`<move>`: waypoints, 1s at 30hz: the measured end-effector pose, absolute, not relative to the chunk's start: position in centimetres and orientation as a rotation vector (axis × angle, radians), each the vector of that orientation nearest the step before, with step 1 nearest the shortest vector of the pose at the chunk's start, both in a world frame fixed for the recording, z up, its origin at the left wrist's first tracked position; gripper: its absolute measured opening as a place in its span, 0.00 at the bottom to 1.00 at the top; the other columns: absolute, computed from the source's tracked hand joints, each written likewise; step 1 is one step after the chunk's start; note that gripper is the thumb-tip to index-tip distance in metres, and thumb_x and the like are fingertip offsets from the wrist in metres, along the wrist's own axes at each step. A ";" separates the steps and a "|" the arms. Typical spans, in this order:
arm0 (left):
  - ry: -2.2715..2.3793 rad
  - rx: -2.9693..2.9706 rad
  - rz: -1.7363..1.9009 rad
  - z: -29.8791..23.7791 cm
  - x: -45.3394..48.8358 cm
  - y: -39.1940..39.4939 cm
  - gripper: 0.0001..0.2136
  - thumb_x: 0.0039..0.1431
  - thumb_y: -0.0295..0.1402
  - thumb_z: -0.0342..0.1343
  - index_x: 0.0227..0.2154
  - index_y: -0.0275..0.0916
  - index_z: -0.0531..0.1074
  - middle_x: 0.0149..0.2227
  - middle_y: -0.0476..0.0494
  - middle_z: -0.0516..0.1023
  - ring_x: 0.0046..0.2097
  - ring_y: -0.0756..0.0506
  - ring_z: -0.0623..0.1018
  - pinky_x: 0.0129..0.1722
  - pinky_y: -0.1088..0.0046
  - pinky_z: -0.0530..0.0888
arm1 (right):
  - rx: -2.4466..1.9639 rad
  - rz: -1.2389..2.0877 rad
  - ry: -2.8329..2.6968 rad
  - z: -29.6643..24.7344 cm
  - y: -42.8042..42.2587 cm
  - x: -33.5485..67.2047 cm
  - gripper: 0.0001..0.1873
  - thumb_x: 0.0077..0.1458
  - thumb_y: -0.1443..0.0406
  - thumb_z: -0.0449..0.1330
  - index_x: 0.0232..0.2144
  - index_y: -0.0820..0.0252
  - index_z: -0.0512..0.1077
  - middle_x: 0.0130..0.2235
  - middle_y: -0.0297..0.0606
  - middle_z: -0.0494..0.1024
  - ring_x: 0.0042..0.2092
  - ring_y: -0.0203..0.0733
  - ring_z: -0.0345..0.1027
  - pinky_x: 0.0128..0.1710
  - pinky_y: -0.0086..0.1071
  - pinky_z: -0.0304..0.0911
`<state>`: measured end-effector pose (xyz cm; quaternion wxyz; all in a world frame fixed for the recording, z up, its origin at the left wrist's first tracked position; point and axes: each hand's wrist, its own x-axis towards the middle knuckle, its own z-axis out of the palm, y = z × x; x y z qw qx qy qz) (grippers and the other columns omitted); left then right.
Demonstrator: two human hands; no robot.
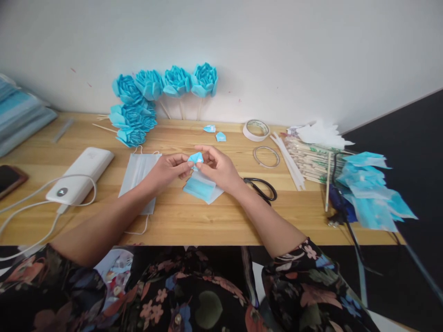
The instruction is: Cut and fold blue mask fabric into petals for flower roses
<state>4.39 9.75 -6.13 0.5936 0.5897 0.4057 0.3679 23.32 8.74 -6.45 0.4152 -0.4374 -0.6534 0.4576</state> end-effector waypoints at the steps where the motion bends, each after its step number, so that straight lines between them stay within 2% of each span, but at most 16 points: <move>1: 0.945 1.383 0.854 -6.1 4.4 9.8 0.16 0.52 0.45 0.63 0.24 0.37 0.70 0.21 0.51 0.70 0.24 0.53 0.67 0.27 0.76 0.67 | -1.107 1.139 -1.644 -6.4 8.7 23.3 0.25 0.54 0.61 0.62 0.54 0.57 0.69 0.37 0.36 0.76 0.36 0.38 0.70 0.35 0.33 0.67; 7: 0.950 1.422 0.877 -5.8 4.4 9.8 0.14 0.50 0.43 0.63 0.27 0.36 0.72 0.23 0.51 0.72 0.24 0.54 0.68 0.26 0.76 0.67 | -1.137 1.104 -1.629 -6.3 8.6 23.4 0.25 0.53 0.62 0.62 0.54 0.58 0.71 0.32 0.31 0.72 0.31 0.35 0.66 0.31 0.30 0.63; 14: 0.963 1.427 0.869 -5.9 4.3 9.9 0.13 0.50 0.41 0.63 0.26 0.36 0.72 0.23 0.51 0.71 0.25 0.54 0.67 0.26 0.77 0.66 | -1.109 1.180 -1.488 -6.3 8.7 23.6 0.18 0.61 0.57 0.57 0.52 0.55 0.73 0.32 0.32 0.73 0.34 0.37 0.69 0.38 0.34 0.68; 20: 0.986 1.449 0.861 -5.8 4.4 9.8 0.16 0.47 0.45 0.66 0.23 0.36 0.72 0.22 0.52 0.71 0.25 0.54 0.66 0.26 0.77 0.64 | -1.082 1.183 -1.496 -6.6 8.9 23.4 0.25 0.53 0.60 0.66 0.53 0.56 0.72 0.33 0.31 0.75 0.33 0.35 0.68 0.33 0.30 0.64; 27: 1.003 1.479 0.858 -6.2 4.2 10.0 0.15 0.50 0.45 0.62 0.25 0.36 0.73 0.23 0.51 0.71 0.25 0.53 0.66 0.27 0.75 0.64 | -1.097 1.149 -1.468 -6.5 8.8 23.6 0.19 0.58 0.57 0.61 0.51 0.55 0.73 0.31 0.31 0.73 0.34 0.37 0.69 0.36 0.32 0.67; 30: 1.013 1.553 0.837 -6.5 4.1 10.0 0.14 0.52 0.43 0.59 0.25 0.35 0.75 0.23 0.50 0.72 0.26 0.53 0.66 0.27 0.76 0.62 | -1.066 1.187 -1.513 -6.7 8.9 23.6 0.22 0.56 0.57 0.63 0.52 0.55 0.73 0.34 0.32 0.74 0.34 0.36 0.68 0.34 0.31 0.66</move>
